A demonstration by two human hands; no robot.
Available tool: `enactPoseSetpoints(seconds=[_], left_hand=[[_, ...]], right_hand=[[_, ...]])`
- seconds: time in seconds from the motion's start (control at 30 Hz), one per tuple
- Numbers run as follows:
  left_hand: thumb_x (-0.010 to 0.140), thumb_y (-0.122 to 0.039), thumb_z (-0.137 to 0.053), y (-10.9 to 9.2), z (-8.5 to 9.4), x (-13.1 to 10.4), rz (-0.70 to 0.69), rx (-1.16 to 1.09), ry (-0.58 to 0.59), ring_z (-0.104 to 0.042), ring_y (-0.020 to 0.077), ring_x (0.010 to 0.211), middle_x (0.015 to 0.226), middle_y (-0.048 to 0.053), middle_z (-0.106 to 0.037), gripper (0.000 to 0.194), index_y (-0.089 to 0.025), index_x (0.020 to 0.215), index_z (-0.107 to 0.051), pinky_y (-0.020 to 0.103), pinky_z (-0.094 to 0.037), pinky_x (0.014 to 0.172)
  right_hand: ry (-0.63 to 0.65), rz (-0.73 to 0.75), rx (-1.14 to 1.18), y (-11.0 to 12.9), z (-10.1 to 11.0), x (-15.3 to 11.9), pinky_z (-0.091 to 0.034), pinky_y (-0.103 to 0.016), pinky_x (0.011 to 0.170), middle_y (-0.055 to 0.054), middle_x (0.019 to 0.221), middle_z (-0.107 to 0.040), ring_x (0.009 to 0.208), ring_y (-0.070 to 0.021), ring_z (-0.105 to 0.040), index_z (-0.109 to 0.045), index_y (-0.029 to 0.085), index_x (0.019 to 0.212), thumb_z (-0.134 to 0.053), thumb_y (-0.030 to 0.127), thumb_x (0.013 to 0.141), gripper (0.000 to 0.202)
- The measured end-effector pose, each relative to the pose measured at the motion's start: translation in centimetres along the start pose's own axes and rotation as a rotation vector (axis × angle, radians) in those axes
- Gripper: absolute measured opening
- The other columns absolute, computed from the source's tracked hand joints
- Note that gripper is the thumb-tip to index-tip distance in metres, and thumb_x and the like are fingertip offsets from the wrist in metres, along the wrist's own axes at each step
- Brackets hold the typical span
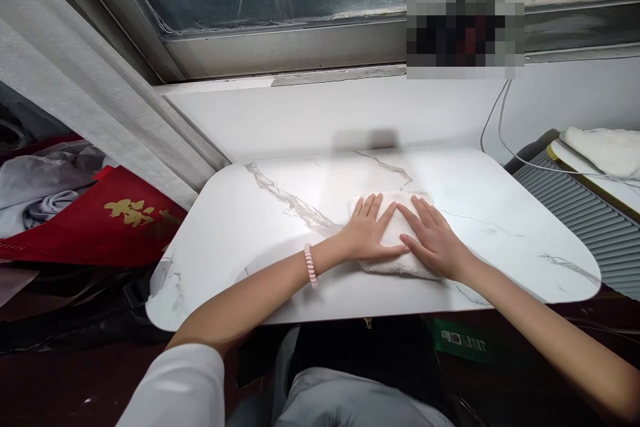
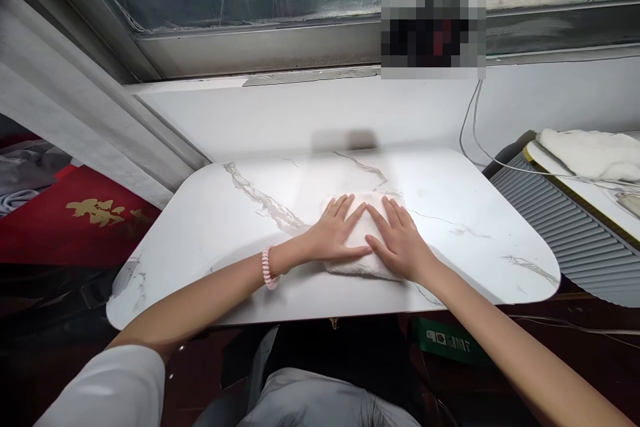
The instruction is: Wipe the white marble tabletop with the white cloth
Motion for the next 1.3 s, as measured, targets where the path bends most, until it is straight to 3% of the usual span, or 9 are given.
enactPoseSetpoints(seconds=[0.13, 0.2, 0.33, 0.5, 0.67, 0.8, 1.07, 1.17, 1.3], left_hand=[[0.081, -0.077, -0.045, 0.3, 0.2, 0.2, -0.025, -0.033, 0.061, 0.004, 0.0341, 0.148, 0.162, 0.016, -0.005, 0.100, -0.017, 0.155, -0.014, 0.053, -0.002, 0.119], [0.072, -0.083, -0.050, 0.6, 0.0, 0.5, -0.060, -0.053, 0.113, 0.008, 0.0344, 0.147, 0.162, 0.014, 0.000, 0.112, -0.019, 0.155, -0.010, 0.055, 0.000, 0.118], [0.061, -0.087, -0.056, 1.5, -0.1, 2.3, -0.117, -0.067, 0.170, 0.011, 0.0336, 0.147, 0.162, 0.011, 0.002, 0.124, -0.023, 0.156, -0.007, 0.056, -0.001, 0.118], [0.065, -0.087, -0.051, 4.3, 0.8, 8.3, -0.059, -0.004, 0.058, 0.004, 0.0330, 0.148, 0.162, 0.017, -0.003, 0.122, -0.014, 0.155, -0.011, 0.052, 0.002, 0.118], [0.067, -0.086, -0.052, 6.6, 2.1, 15.0, 0.041, 0.027, -0.050, -0.005, 0.0338, 0.148, 0.162, 0.014, -0.013, 0.113, -0.020, 0.153, -0.019, 0.052, -0.006, 0.119], [0.070, -0.084, -0.050, 6.9, 2.8, 17.3, 0.092, 0.045, -0.104, -0.010, 0.0345, 0.148, 0.161, 0.014, -0.017, 0.108, -0.021, 0.152, -0.022, 0.053, -0.008, 0.118], [0.073, -0.084, -0.046, 5.4, 2.0, 15.9, 0.104, 0.072, -0.115, -0.008, 0.0352, 0.148, 0.161, 0.015, -0.015, 0.106, -0.020, 0.153, -0.020, 0.053, -0.006, 0.118], [0.074, -0.085, -0.042, 3.5, 1.3, 13.9, 0.091, 0.059, -0.106, -0.005, 0.0353, 0.148, 0.161, 0.015, -0.012, 0.107, -0.019, 0.154, -0.018, 0.055, -0.003, 0.118], [0.073, -0.087, -0.040, -0.6, -0.3, 9.9, 0.057, 0.012, -0.065, 0.001, 0.0373, 0.148, 0.161, 0.018, -0.007, 0.111, -0.015, 0.154, -0.015, 0.059, 0.000, 0.117]], right_hand=[[0.045, -0.057, -0.030, -0.6, -0.2, -0.8, -0.025, -0.059, 0.114, -0.009, 0.163, -0.009, 0.148, -0.0338, -0.006, -0.018, 0.030, 0.155, -0.025, 0.060, 0.096, 0.067], [0.074, -0.059, -0.055, -0.5, -0.5, -0.6, -0.026, -0.060, 0.113, -0.011, 0.162, -0.011, 0.147, -0.0348, -0.008, -0.016, 0.030, 0.156, -0.028, 0.062, 0.094, 0.071], [0.026, -0.063, -0.079, -0.7, -0.6, 1.2, -0.025, -0.060, 0.114, -0.014, 0.162, -0.015, 0.147, -0.0353, -0.007, -0.011, 0.023, 0.157, -0.030, 0.056, 0.095, 0.073], [-0.034, -0.064, -0.083, -4.8, -1.0, 6.9, -0.024, -0.058, 0.114, -0.017, 0.159, -0.022, 0.146, -0.0356, -0.016, -0.022, 0.013, 0.154, -0.030, 0.047, 0.094, 0.069], [-0.010, -0.084, -0.110, -11.0, -0.5, 13.2, -0.027, -0.051, 0.115, -0.014, 0.157, -0.029, 0.144, -0.0322, -0.026, -0.035, 0.013, 0.148, -0.033, 0.042, 0.093, 0.062], [-0.015, -0.072, -0.113, -12.9, 0.4, 14.9, -0.029, -0.051, 0.114, -0.013, 0.156, -0.032, 0.143, -0.0301, -0.028, -0.037, 0.014, 0.147, -0.031, 0.036, 0.095, 0.058], [-0.010, -0.057, -0.105, -12.1, 0.6, 13.1, -0.030, -0.050, 0.114, -0.014, 0.157, -0.031, 0.144, -0.0295, -0.026, -0.036, 0.013, 0.148, -0.029, 0.037, 0.096, 0.058], [-0.022, -0.039, -0.096, -11.1, 0.7, 10.5, -0.029, -0.051, 0.114, -0.013, 0.157, -0.029, 0.145, -0.0293, -0.025, -0.036, 0.015, 0.147, -0.028, 0.039, 0.096, 0.057], [-0.037, -0.025, -0.097, -8.9, 1.6, 4.7, -0.026, -0.050, 0.116, -0.013, 0.158, -0.028, 0.146, -0.0280, -0.022, -0.035, 0.016, 0.148, -0.025, 0.045, 0.097, 0.059]])
Point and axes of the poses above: each hand's wrist, its own x-axis towards the middle knuckle, its own z-axis out of the back of the hand, y = z × x, the point moved 10 cm from there along x, towards the middle knuckle
